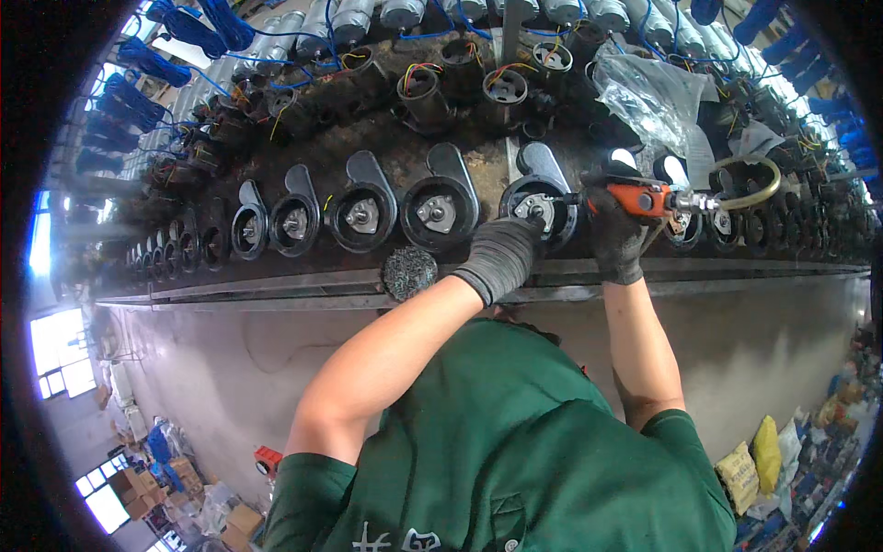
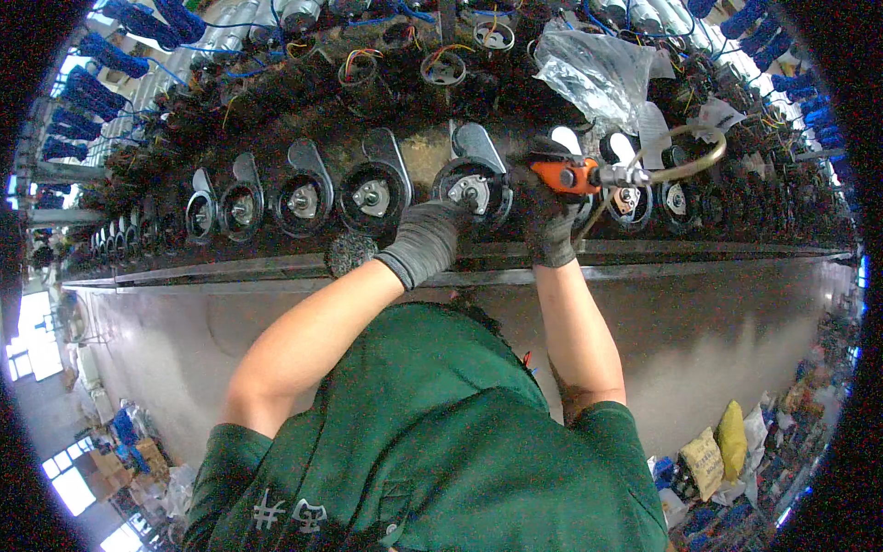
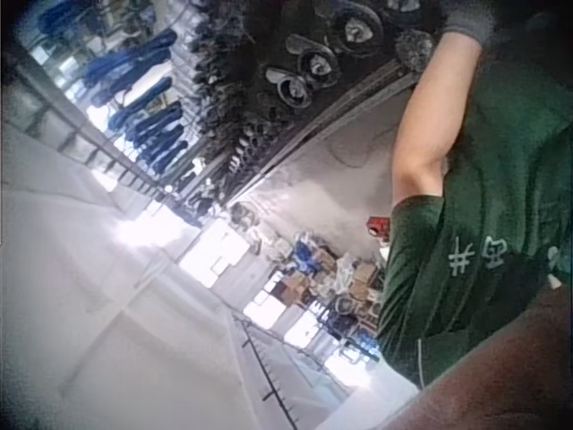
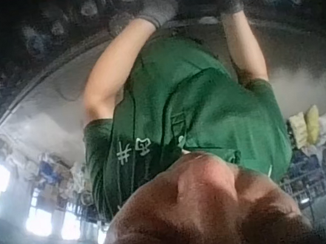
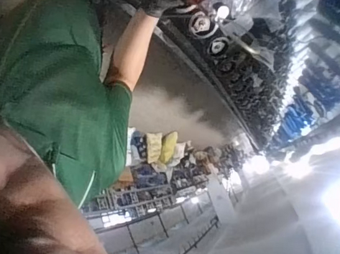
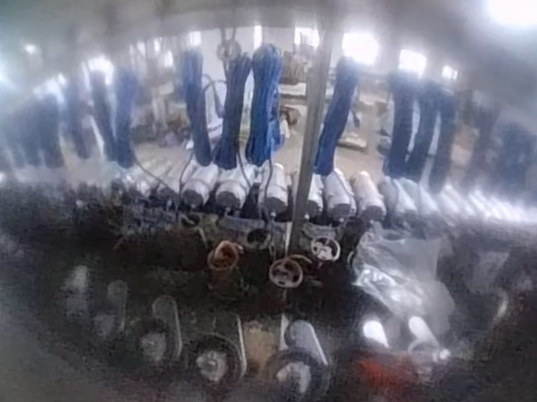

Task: Fasten screws onto circular black fan or motor housings using a pneumatic screwdriver on an industrial production line.

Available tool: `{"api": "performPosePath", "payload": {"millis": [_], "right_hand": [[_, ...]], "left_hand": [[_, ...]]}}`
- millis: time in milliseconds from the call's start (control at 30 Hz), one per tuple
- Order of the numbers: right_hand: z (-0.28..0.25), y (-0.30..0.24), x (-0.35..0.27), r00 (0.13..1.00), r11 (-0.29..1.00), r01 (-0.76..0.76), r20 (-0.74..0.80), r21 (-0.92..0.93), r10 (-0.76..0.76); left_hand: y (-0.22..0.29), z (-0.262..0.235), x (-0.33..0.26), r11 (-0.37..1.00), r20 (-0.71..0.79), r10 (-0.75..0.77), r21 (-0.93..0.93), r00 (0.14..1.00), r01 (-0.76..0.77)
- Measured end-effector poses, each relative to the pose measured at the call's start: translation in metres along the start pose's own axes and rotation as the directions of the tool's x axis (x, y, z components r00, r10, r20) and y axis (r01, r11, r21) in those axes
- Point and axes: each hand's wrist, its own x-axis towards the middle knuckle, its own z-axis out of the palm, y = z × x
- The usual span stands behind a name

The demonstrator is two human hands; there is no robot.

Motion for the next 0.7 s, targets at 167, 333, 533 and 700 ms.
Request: {"api": "performPosePath", "payload": {"millis": [167,333,533,700], "right_hand": [[0.002,0.014,0.012,0.985,0.971,0.101,0.162,-0.218,-0.066],[0.007,0.019,0.014,0.984,0.933,0.108,0.171,-0.342,-0.052],[0.020,0.011,0.023,0.961,0.948,0.024,0.267,-0.317,0.065],[0.037,0.006,0.036,0.883,0.931,-0.008,0.434,-0.366,0.178]], "left_hand": [[0.002,0.002,0.005,0.999,0.045,0.002,0.049,0.999,-0.004],[0.007,-0.011,0.006,0.999,0.114,-0.015,-0.038,0.993,0.020],[0.005,0.005,0.009,0.997,-0.008,-0.039,-0.061,0.999,0.039],[-0.008,0.043,0.025,0.999,-0.025,-0.045,-0.024,0.999,0.044]]}}
